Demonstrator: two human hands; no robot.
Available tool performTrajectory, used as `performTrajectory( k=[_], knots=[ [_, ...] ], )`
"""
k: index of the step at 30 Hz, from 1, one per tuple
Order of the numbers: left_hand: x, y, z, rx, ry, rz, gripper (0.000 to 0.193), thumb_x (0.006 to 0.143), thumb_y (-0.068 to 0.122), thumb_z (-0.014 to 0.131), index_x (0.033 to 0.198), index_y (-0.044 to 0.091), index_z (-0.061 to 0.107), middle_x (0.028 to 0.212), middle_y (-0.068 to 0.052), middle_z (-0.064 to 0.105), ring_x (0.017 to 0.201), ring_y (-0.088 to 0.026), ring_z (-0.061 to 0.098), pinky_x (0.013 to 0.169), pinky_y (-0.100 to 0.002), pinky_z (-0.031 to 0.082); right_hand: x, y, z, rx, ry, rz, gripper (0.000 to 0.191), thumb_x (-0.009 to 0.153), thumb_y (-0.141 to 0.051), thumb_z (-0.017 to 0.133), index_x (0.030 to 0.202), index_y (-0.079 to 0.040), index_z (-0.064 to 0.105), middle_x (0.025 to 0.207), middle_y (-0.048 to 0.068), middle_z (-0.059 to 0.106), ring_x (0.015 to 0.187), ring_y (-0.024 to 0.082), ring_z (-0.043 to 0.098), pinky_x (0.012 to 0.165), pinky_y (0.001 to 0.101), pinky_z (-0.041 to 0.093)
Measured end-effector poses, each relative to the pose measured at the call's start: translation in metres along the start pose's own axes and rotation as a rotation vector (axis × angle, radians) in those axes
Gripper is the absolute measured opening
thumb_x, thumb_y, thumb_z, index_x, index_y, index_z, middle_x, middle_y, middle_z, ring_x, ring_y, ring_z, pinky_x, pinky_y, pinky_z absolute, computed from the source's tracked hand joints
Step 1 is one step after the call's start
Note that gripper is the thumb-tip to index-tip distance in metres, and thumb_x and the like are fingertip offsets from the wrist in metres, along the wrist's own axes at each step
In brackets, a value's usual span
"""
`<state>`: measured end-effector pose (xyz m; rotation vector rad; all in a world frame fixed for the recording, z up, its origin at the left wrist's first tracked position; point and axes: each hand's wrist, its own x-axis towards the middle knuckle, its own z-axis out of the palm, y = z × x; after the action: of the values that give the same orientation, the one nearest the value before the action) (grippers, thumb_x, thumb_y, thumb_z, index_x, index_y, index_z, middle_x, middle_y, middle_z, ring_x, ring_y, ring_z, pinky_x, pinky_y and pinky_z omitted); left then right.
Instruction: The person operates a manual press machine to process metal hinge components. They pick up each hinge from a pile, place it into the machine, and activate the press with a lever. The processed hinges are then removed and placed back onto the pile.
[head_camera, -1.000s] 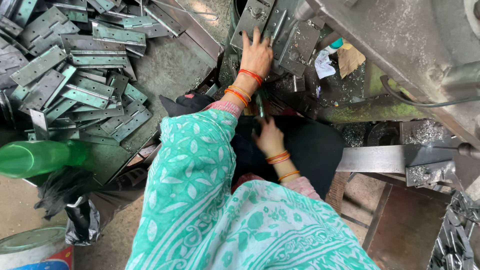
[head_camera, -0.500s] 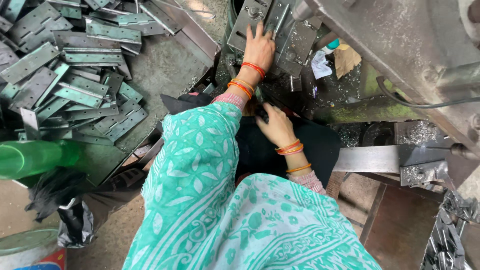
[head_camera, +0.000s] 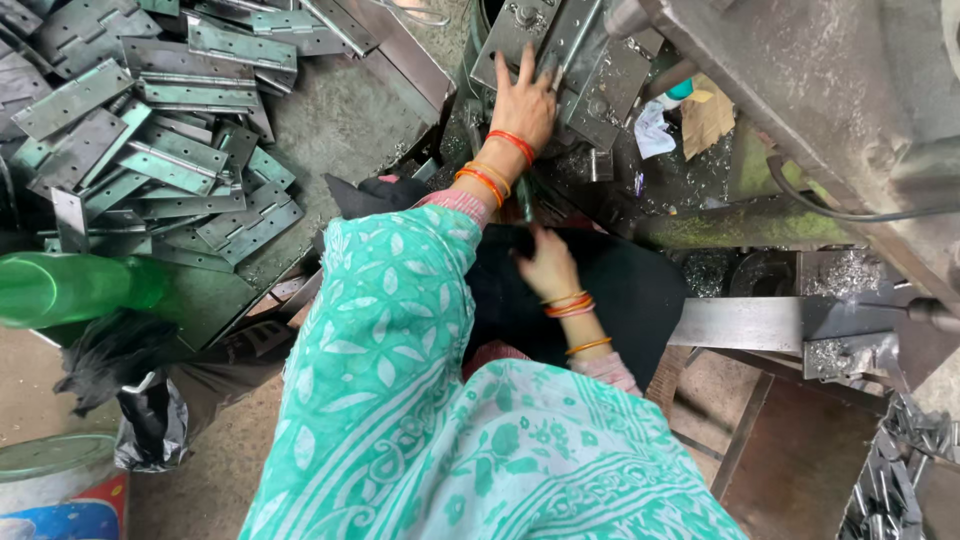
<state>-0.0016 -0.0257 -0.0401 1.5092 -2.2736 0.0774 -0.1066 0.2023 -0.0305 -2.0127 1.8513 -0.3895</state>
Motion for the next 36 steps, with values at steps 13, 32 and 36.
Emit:
performTrajectory(
  k=[13,32,36],
  knots=[
    [0.033,0.003,-0.008,-0.003,-0.131,-0.037,0.043,0.104,0.037,0.049,0.130,0.011,0.071,0.163,-0.005,0.041,0.154,-0.040,0.015,0.116,-0.077,0.013,-0.025,-0.001,0.052,0.030,-0.002,0.139,0.052,0.083,-0.025,0.075,0.134,-0.021,0.064,0.119,0.016,0.066,0.104,0.041,0.068,0.084,0.0493,0.058],
    [-0.191,-0.211,-0.068,-0.031,0.075,-0.434,0.031,0.081,0.009,0.068,0.110,0.017,0.076,0.114,-0.004,0.065,0.115,-0.031,0.055,0.088,-0.049,0.050,0.025,-0.072,-0.080,-0.060,0.001,-0.100,0.036,0.097,-0.030,0.070,0.126,-0.010,0.070,0.108,0.022,0.074,0.104,0.042,0.070,0.092,0.0471,0.053],
    [-0.324,-0.238,-0.075,0.169,-0.104,-0.621,0.030,0.089,0.018,0.068,0.119,0.015,0.068,0.130,-0.007,0.061,0.124,-0.030,0.051,0.102,-0.056,0.041,0.026,-0.069,-0.080,-0.068,0.001,-0.068,0.037,0.096,-0.030,0.071,0.126,-0.009,0.071,0.107,0.023,0.074,0.103,0.042,0.070,0.091,0.0468,0.053]
  ],
)
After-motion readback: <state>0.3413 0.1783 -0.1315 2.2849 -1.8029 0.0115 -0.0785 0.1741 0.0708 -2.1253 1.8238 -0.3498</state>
